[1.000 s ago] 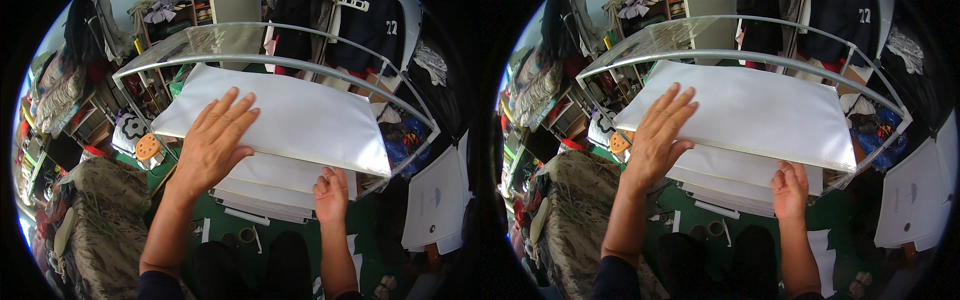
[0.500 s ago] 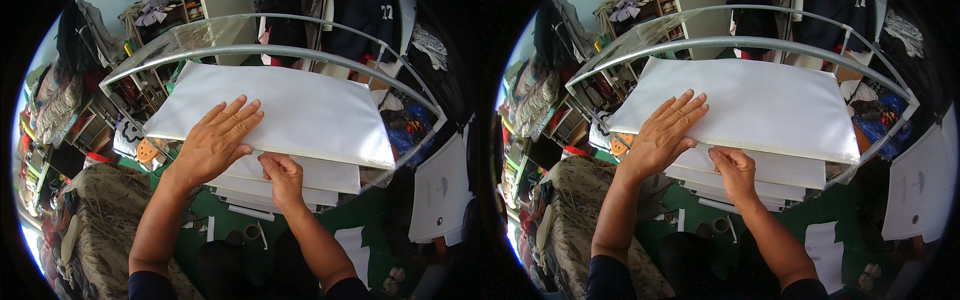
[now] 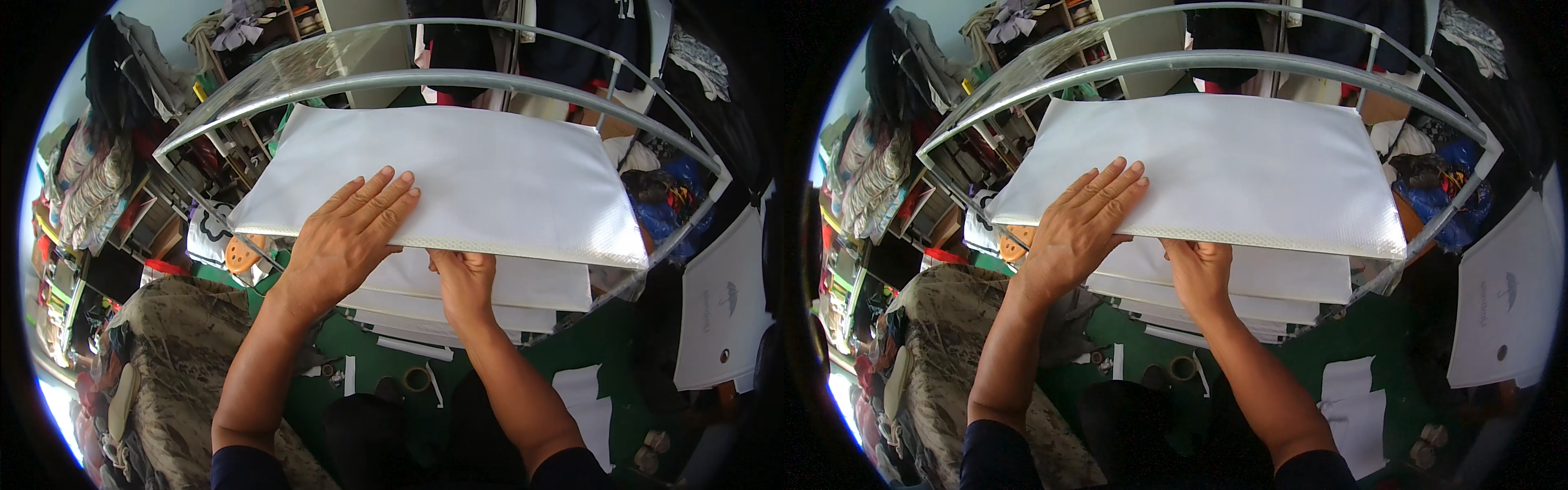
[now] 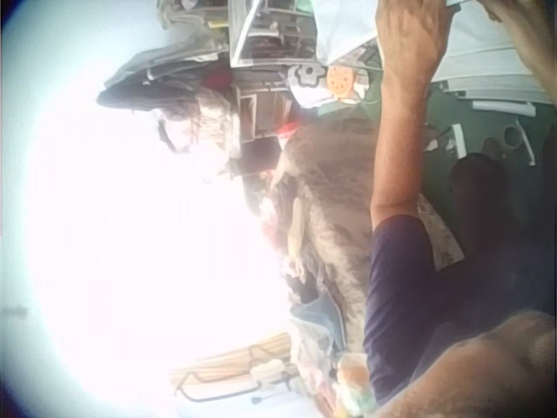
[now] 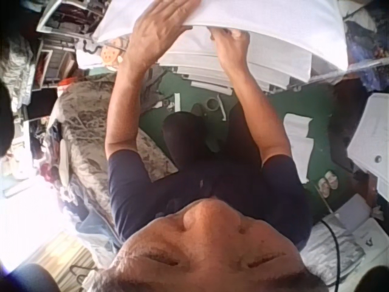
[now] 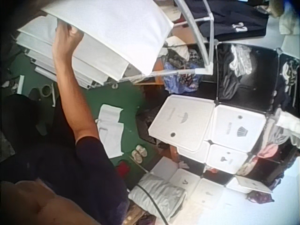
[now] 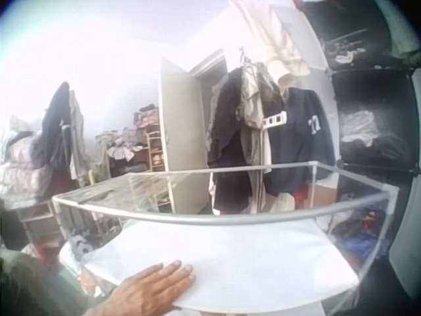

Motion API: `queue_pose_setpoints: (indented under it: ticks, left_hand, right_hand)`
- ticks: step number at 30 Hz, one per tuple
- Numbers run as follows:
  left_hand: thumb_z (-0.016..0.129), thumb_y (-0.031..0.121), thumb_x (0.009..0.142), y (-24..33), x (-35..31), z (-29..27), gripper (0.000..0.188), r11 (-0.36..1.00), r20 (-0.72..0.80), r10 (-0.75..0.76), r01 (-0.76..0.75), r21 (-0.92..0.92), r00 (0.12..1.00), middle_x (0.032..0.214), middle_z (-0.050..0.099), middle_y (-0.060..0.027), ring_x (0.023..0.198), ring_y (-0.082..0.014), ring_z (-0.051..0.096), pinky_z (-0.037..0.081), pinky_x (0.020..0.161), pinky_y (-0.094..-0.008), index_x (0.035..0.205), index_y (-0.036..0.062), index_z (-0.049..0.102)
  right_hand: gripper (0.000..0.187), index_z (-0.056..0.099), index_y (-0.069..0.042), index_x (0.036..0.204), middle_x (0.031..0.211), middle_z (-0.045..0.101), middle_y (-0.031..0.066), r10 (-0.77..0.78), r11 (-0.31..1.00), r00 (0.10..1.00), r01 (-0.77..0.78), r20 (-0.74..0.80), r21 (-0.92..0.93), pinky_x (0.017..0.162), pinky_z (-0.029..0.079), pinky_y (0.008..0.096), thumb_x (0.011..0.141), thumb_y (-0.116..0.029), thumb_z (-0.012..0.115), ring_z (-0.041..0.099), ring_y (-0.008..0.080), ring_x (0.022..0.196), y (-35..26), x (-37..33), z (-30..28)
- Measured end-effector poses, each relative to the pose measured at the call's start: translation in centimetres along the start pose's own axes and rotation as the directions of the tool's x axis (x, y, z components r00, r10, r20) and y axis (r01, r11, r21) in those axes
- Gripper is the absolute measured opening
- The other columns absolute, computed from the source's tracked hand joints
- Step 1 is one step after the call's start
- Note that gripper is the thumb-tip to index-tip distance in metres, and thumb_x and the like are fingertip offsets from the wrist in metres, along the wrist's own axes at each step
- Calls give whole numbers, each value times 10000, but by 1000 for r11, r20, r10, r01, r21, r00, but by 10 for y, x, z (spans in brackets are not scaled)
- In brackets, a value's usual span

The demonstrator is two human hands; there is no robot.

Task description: The person assembles a white multi-tiered shelf by attaching white panels to a metal frame using yellow tape. They repeatedly position panels, secure them with tape, and adjust alignment throughout the process.

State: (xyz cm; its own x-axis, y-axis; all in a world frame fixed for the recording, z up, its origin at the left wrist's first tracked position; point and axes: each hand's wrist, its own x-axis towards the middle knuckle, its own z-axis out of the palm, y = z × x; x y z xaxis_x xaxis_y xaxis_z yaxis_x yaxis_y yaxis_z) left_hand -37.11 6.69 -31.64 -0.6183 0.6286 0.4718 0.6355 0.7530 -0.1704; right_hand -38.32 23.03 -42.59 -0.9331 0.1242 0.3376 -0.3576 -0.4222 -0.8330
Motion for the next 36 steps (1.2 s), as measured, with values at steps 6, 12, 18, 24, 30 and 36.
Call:
queue_pose_setpoints:
  ticks: [6, 12, 18, 24, 30, 36]
  left_hand:
    - [703, 38, 776, -3, -3, 8, 630, 998, -92, 25, -20, 59, 995, 1445, 535, -102, 1365, -281, 481, 409, 1122, -454, 1382, 67, 532]
    - [646, -51, 771, -4, -8, 20, 623, 991, -180, 2, 21, 131, 984, 1443, 538, -110, 1371, -290, 475, 406, 1118, -464, 1375, 55, 532]
    - [647, 74, 895, 49, -47, 25, 244, 948, -587, -316, 223, -227, 745, 1073, 682, -154, 924, -268, 652, 521, 840, -372, 1121, -15, 628]
    - [629, 278, 988, 58, -51, 37, 309, -239, 254, -850, 92, -967, 461, 726, 662, -76, 522, -65, 465, 320, 478, -200, 978, -24, 688]
    - [632, 341, 985, 44, -35, 38, 352, -353, 344, -824, 67, -933, 451, 679, 662, -77, 480, -73, 465, 314, 448, -206, 865, 12, 669]
    - [645, 318, 976, 41, -34, 40, 319, -415, 368, -806, 0, -910, 464, 705, 669, -90, 514, -89, 485, 348, 487, -223, 841, 30, 641]
  right_hand:
    - [54, 675, -63, 915, 771, 622, -5, -21, 999, 998, 23, -61, 34, 574, 430, 249, 942, -27, 644, 535, 82, 635, 0, 4, 10]
    - [99, 674, -66, 910, 770, 620, 4, 128, 970, 989, -110, -73, 215, 540, 398, 261, 915, 20, 627, 515, 94, 606, -9, -1, 19]
    - [55, 675, -76, 900, 772, 633, 27, 297, 918, 954, -273, -43, 287, 514, 359, 255, 907, -24, 658, 484, 110, 572, -17, -4, 16]
    - [19, 679, -92, 899, 833, 659, 53, 366, 875, 930, -346, 4, 338, 509, 354, 249, 916, -97, 685, 472, 98, 562, -24, -10, 19]
    - [95, 675, -80, 906, 847, 656, 50, 410, 843, 912, -384, 10, 377, 494, 302, 227, 916, -170, 704, 441, 74, 554, -31, -10, 25]
    - [152, 662, -46, 957, 859, 651, 57, 534, 786, 844, -520, 57, 333, 525, 337, 235, 929, -192, 692, 455, 76, 584, -30, -29, 20]
